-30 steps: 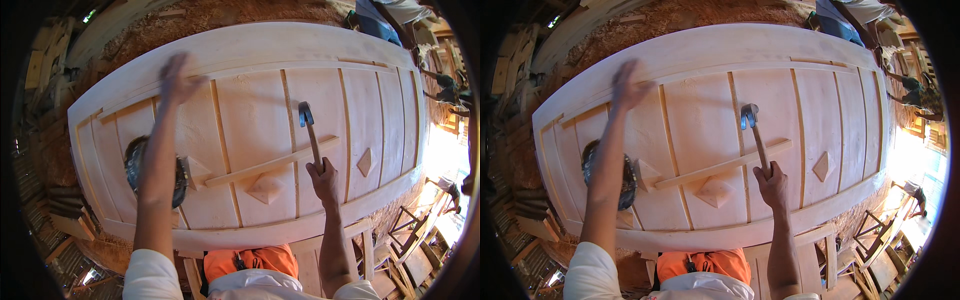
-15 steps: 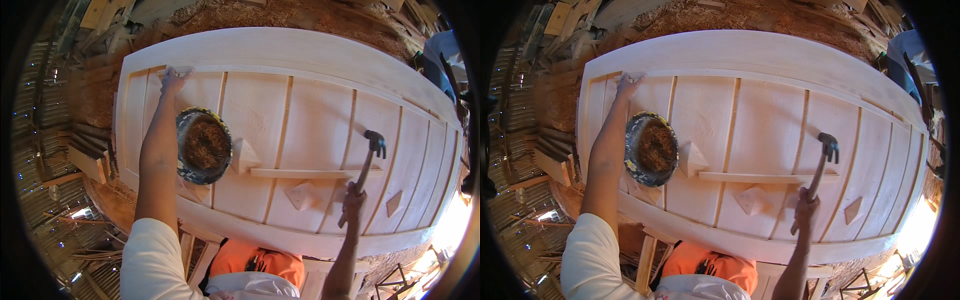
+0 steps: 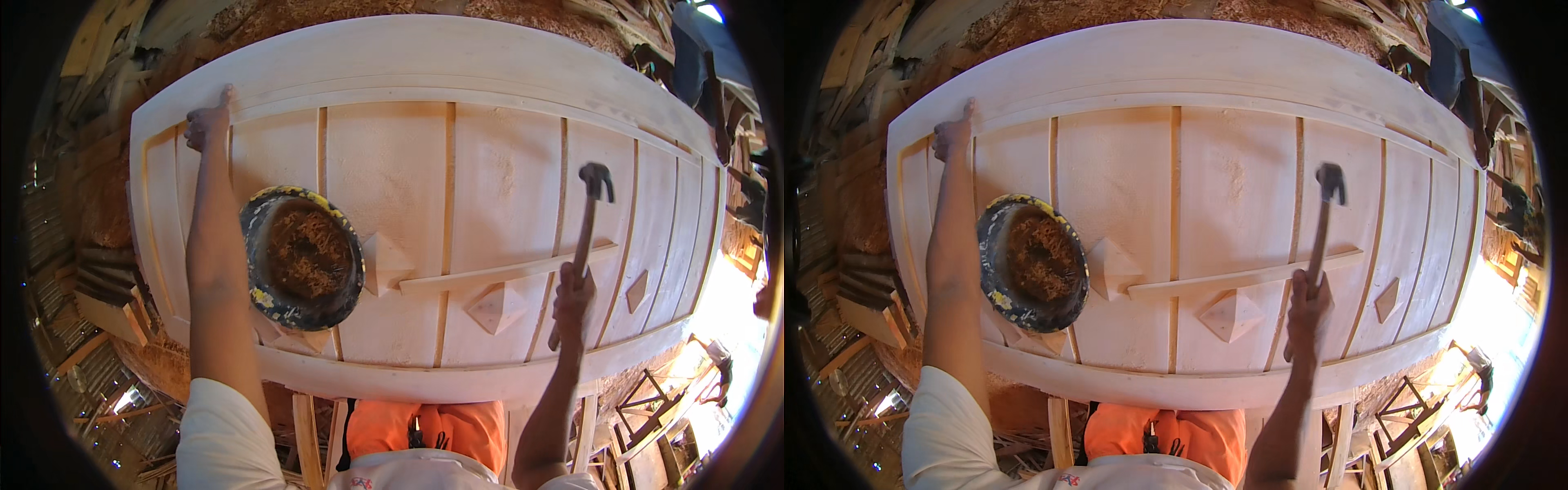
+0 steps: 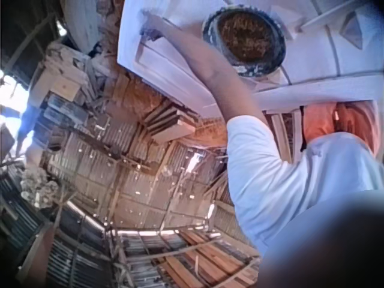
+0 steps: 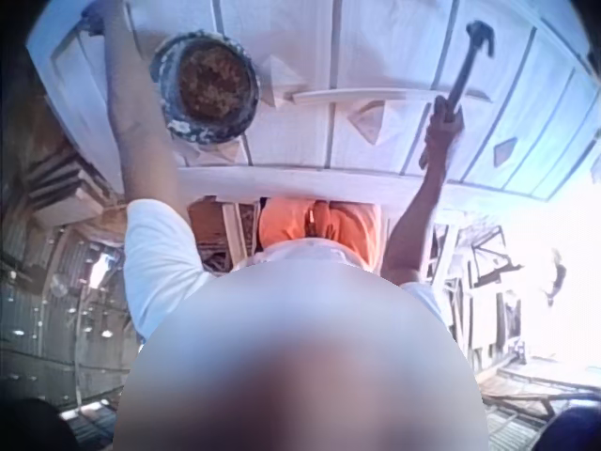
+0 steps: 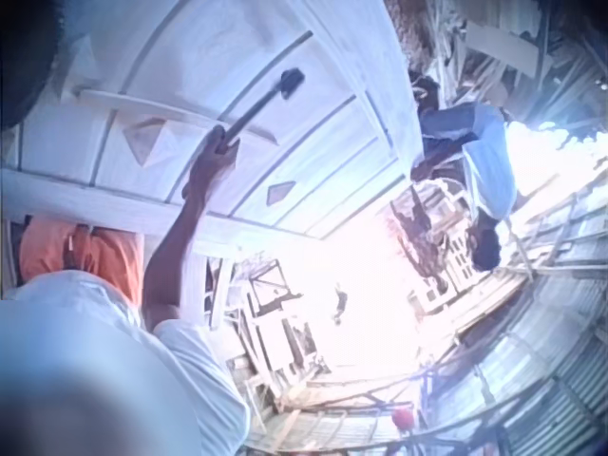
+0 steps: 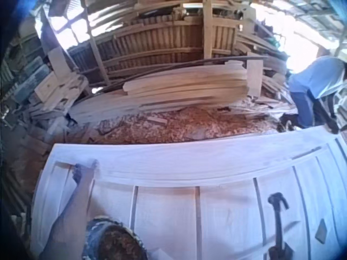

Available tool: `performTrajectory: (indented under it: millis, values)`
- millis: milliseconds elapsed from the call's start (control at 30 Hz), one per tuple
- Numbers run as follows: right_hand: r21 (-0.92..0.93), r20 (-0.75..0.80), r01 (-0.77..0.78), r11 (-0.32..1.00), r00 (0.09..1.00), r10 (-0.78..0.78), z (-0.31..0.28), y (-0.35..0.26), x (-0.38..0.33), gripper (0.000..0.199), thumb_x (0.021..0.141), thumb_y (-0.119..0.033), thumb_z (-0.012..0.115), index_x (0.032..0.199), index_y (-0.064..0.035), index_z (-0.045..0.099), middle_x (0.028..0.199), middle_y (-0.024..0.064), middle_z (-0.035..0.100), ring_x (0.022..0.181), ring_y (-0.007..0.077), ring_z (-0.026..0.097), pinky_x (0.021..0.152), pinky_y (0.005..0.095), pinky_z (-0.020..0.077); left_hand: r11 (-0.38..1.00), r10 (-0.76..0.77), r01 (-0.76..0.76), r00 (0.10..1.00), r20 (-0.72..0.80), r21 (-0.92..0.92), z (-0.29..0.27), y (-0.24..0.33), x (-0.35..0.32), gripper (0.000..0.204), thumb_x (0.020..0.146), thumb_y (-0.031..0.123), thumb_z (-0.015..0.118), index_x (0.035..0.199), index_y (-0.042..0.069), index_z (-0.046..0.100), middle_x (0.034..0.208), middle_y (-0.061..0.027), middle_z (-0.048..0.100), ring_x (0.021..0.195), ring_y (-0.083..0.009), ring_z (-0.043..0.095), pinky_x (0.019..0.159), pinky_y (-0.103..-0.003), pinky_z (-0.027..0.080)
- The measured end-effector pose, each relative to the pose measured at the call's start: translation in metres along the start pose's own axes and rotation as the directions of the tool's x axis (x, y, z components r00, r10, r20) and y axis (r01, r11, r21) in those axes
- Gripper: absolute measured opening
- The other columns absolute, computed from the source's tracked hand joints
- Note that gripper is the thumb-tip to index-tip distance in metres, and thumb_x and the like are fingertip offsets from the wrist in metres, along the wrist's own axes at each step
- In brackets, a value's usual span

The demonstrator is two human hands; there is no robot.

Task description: The person assembles a wooden structure by placing thin wooden strips into grooves on a large white board and securing them with a hammer. They repeatedly pick up strips, align them, and tap them into place while working in a workshop environment.

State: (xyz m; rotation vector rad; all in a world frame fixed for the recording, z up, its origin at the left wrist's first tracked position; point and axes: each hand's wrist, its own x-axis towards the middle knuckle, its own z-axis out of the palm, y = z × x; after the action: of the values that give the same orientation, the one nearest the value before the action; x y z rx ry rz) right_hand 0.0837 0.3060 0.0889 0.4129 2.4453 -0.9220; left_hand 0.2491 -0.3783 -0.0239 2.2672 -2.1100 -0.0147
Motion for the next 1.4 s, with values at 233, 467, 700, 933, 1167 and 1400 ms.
performTrajectory:
  millis: [233, 467, 700, 933, 1167, 1400]
  values:
    - [-0.393, 0.221, 0.570, 0.721, 0.820, -0.528, 0.031, -0.076, 0.027, 0.042, 0.087, -0.033, 0.084, 0.113, -0.0056, 0.067, 0.093, 0.0188, 0.072, 0.082, 0.0391, 0.071, 0.072, 0.0470, 0.0548, 0.995, 0.071, -0.064, 0.993, -0.091, 0.079, -0.006, 0.013, -0.019, 0.117, 0.079, 0.091, 0.058, 0.142, -0.007, 0.053, 0.139, -0.0274, 0.062, 0.132, -0.0432, 0.054, 0.106, -0.054, 0.047]
    - [-0.345, 0.371, 0.692, 0.635, 0.721, -0.585, 0.078, -0.135, 0.037, 0.041, 0.086, -0.028, 0.084, 0.119, -0.0092, 0.069, 0.118, 0.0116, 0.071, 0.112, 0.0364, 0.066, 0.095, 0.0471, 0.0516, 0.993, 0.081, -0.078, 0.996, -0.031, 0.085, 0.007, 0.008, -0.022, 0.097, 0.085, 0.083, 0.061, 0.134, -0.001, 0.063, 0.139, -0.0259, 0.062, 0.130, -0.0443, 0.055, 0.106, -0.055, 0.047]
    - [-0.397, 0.306, 0.893, 0.210, 0.344, -0.888, 0.171, -0.225, 0.089, 0.042, 0.089, -0.027, 0.079, 0.127, -0.0143, 0.069, 0.133, 0.0099, 0.066, 0.127, 0.0335, 0.059, 0.106, 0.0487, 0.0476, 0.965, 0.190, -0.199, 0.980, -0.067, -0.173, 0.021, -0.012, -0.020, 0.097, 0.083, 0.081, 0.066, 0.134, -0.001, 0.062, 0.138, -0.0275, 0.061, 0.130, -0.0498, 0.053, 0.109, -0.055, 0.045]
    - [-0.353, -0.035, 0.800, 0.485, 0.507, -0.861, 0.076, -0.148, 0.184, 0.039, 0.093, -0.022, 0.078, 0.128, -0.0070, 0.066, 0.131, 0.0156, 0.068, 0.127, 0.0376, 0.061, 0.110, 0.0466, 0.0478, 0.999, 0.016, -0.006, 0.981, -0.193, 0.052, 0.026, -0.002, -0.017, 0.120, 0.072, 0.095, 0.060, 0.148, 0.003, 0.053, 0.150, -0.0218, 0.056, 0.148, -0.0428, 0.038, 0.114, -0.067, 0.033]
    - [-0.732, -0.306, 0.175, 0.659, 0.779, -0.547, -0.035, -0.128, 0.322, 0.083, 0.093, -0.075, 0.056, 0.137, -0.0049, 0.064, 0.145, 0.0200, 0.059, 0.134, 0.0411, 0.056, 0.110, 0.0572, 0.0444, 0.989, 0.036, -0.048, 0.996, -0.086, -0.141, 0.016, -0.020, -0.008, 0.075, 0.089, 0.071, 0.065, 0.125, 0.006, 0.071, 0.133, -0.0175, 0.067, 0.129, -0.0398, 0.053, 0.108, -0.059, 0.042]
    - [-0.560, -0.091, 0.262, 0.786, 0.923, -0.373, -0.072, -0.143, 0.353, 0.071, 0.090, -0.064, 0.070, 0.118, 0.0012, 0.076, 0.121, 0.0215, 0.074, 0.115, 0.0354, 0.068, 0.102, 0.0461, 0.0489, 0.915, -0.032, -0.013, 0.994, -0.106, -0.403, 0.022, -0.035, 0.004, 0.041, 0.089, 0.046, 0.073, 0.106, 0.010, 0.078, 0.111, -0.0151, 0.077, 0.112, -0.0384, 0.066, 0.097, -0.049, 0.053]
